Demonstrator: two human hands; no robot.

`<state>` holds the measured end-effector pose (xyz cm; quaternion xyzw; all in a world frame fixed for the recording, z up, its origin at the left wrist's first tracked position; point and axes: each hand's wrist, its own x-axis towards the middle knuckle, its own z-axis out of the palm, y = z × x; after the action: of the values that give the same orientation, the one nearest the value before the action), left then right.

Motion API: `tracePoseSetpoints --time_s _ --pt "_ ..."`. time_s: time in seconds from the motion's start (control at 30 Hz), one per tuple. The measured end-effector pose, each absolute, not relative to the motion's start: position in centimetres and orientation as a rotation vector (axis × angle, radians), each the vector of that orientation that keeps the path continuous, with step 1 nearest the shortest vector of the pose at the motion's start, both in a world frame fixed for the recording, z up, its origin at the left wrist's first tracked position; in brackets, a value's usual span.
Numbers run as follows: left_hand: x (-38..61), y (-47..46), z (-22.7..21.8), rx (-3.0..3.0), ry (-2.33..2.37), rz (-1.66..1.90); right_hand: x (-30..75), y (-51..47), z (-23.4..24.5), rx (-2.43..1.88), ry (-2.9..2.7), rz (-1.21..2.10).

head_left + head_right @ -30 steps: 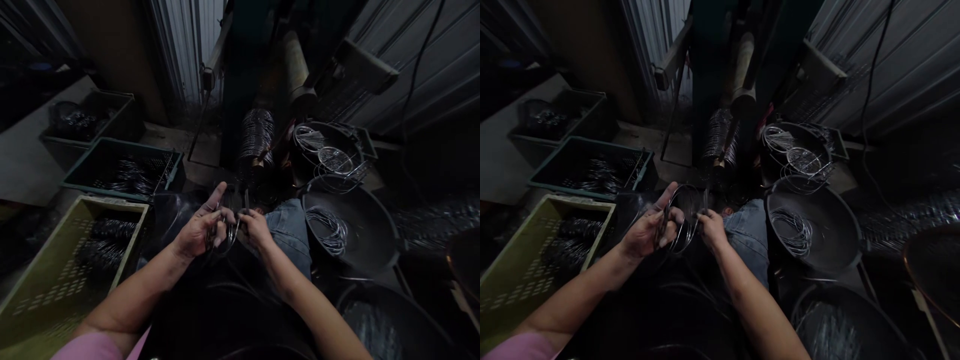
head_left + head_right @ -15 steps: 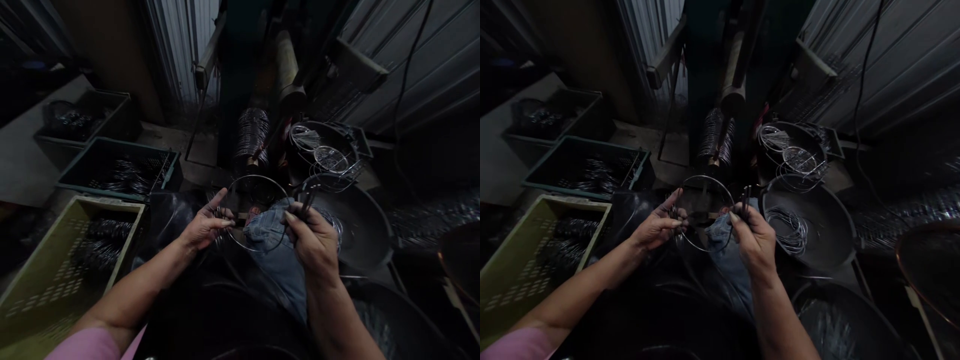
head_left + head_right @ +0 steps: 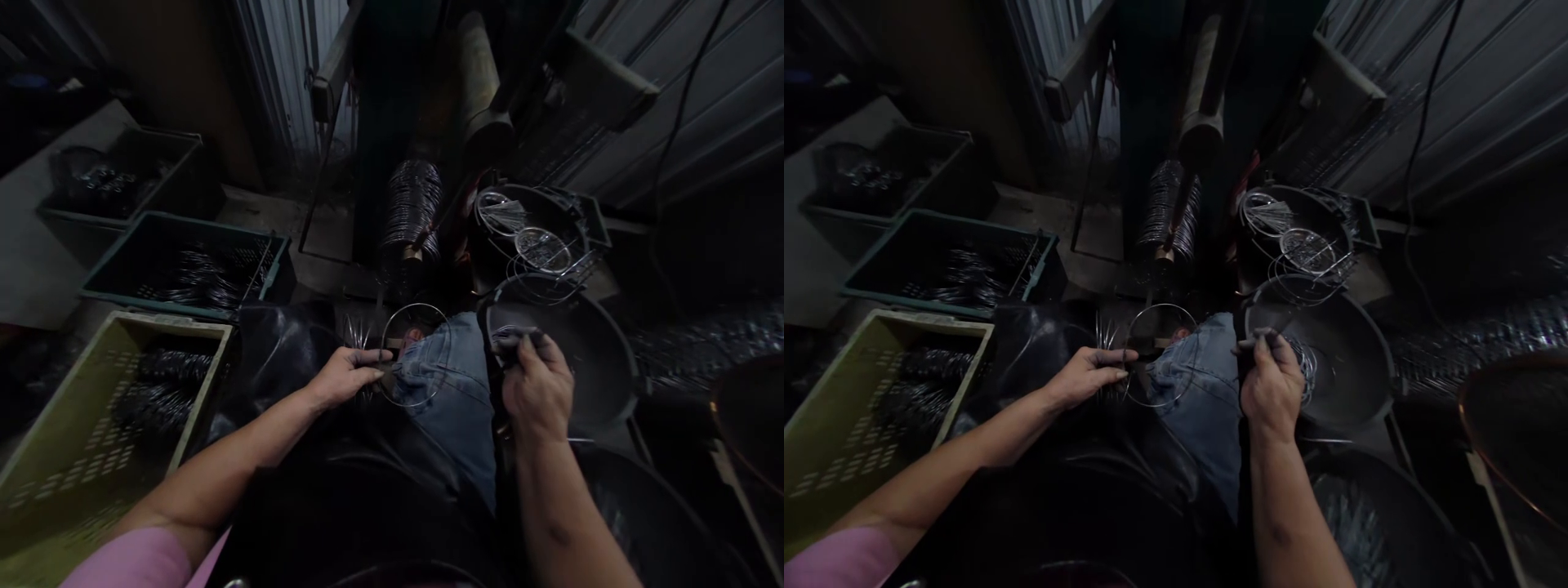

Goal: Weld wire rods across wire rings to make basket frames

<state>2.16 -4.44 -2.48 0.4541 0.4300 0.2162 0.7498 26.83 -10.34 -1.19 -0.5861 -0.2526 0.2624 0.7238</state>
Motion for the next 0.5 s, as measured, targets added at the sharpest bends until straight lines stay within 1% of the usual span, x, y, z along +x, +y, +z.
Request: tracePoseSetpoints --time_s 0.1,0.2,0.4,0.5 --pt "2.4 -4.4 -2.9 1.089 0.931 0.509 27.2 -12.2 -3.9 -1.351 -0.533 0.581" --pt "2.8 -4.4 -3.3 1.107 0.926 0.517 27.4 -13.7 -5.1 -1.44 -0.577 0.618" --pt "3.5 -4.0 -3.2 0.998 0.969 0.582 27.4 -14.5 -2.4 -1.465 -0.881 0.565" --pt "3.4 -3.5 -2.5 0.944 0.986 0.646 26.4 -14.4 -1.3 -1.511 -1.061 0.6"
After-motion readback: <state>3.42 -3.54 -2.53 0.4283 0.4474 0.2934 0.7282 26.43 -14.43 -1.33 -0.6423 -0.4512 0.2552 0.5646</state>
